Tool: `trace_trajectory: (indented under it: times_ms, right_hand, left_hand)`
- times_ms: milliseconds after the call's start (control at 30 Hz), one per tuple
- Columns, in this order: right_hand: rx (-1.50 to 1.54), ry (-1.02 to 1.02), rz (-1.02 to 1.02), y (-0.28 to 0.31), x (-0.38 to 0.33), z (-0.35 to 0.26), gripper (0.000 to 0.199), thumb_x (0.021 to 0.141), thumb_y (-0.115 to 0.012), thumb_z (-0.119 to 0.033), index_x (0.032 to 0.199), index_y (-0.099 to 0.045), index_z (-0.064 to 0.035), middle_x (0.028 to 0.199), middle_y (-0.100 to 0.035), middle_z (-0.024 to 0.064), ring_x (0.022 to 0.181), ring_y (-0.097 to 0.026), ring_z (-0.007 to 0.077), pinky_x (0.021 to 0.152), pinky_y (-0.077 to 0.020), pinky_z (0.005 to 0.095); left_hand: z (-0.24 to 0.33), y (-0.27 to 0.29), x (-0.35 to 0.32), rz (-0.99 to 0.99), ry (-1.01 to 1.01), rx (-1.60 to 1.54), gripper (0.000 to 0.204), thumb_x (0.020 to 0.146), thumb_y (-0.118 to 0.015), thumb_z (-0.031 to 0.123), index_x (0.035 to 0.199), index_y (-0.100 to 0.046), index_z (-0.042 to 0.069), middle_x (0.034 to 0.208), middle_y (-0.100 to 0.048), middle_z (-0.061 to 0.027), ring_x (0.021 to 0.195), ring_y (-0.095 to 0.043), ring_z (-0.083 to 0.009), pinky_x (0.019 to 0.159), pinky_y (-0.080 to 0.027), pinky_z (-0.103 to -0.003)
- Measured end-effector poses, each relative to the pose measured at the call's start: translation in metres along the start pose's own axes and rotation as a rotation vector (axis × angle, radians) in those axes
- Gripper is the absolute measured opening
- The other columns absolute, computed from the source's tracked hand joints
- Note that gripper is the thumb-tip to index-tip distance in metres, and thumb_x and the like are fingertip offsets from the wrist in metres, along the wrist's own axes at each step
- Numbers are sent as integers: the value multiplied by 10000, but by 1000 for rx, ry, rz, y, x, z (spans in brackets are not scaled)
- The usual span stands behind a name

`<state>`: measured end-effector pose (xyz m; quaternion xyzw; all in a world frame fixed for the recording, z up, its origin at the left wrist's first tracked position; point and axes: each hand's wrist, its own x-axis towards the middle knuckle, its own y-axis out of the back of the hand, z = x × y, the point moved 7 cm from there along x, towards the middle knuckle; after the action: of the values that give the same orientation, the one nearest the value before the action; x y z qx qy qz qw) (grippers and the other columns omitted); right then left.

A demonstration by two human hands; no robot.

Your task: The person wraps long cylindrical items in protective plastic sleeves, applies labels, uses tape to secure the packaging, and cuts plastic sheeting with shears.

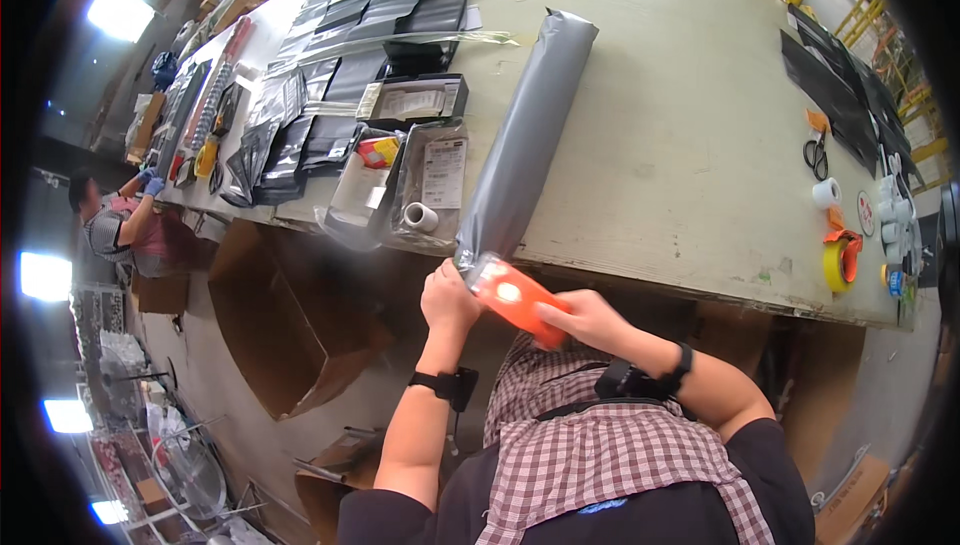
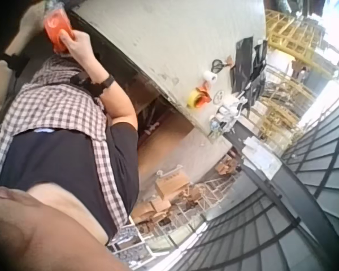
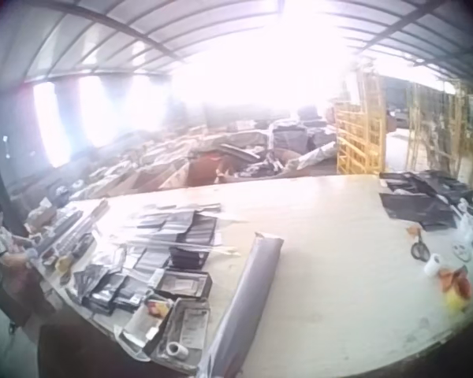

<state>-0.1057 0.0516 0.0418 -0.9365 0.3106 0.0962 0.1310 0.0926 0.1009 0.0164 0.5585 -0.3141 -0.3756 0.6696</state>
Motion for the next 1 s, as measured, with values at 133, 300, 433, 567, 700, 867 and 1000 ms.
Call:
trace_trajectory:
  times_ms: [133,300,433,567,700,867,1000]
  right_hand:
    - [-258,-315,126,82,-75,-3,362,815,-650,-341,779,-685,18,608,-638,46,548,-588,70,531,-470,224]
    - [-909,-325,146,90,-17,10,567,700,-598,-526,660,-639,38,589,-584,213,586,-603,347,568,-486,388]
    - [-1200,-454,168,111,-31,34,542,701,-600,-517,634,-634,20,600,-587,213,609,-609,350,580,-485,396]
    - [-404,-134,574,172,-120,-13,410,778,-650,-374,728,-681,32,546,-608,44,550,-551,71,491,-439,259]
    - [-1067,-97,955,271,-136,-22,342,789,-632,-351,819,-671,-12,584,-609,147,498,-600,214,477,-457,333]
    - [-1696,-19,894,218,-98,-21,699,847,-544,-427,1251,-385,121,1288,-395,323,1217,-401,383,1038,-300,413]
    - [-119,-20,400,82,-48,26,664,855,-571,-447,1257,-386,48,1142,-532,189,1077,-505,232,909,-413,352]
  left_hand:
    - [15,9,-7,-54,-81,-164,613,524,-773,394,924,-535,-6,851,-609,-168,816,-588,-327,721,-491,-394]
    - [53,-11,-34,-173,-110,-521,470,566,-735,352,831,-580,-4,769,-619,-201,753,-613,-349,669,-497,-404]
    - [32,-26,-22,-458,-66,-769,544,598,-720,352,975,-594,-20,856,-650,-173,799,-638,-293,721,-495,-343]
    - [28,-31,-32,-596,-44,-897,574,639,-721,325,1057,-563,-36,924,-645,-129,841,-623,-204,761,-478,-311]
    - [74,-45,-41,-786,-26,-1184,551,691,-716,293,1082,-545,-56,946,-636,-103,861,-597,-152,790,-466,-291]
    - [124,-23,-45,-849,-77,-1127,520,713,-707,328,1081,-574,-15,977,-644,-113,880,-606,-164,799,-468,-299]
    - [151,-28,-50,-835,-156,-986,545,724,-693,386,1079,-574,-10,968,-650,-140,889,-622,-200,802,-473,-313]
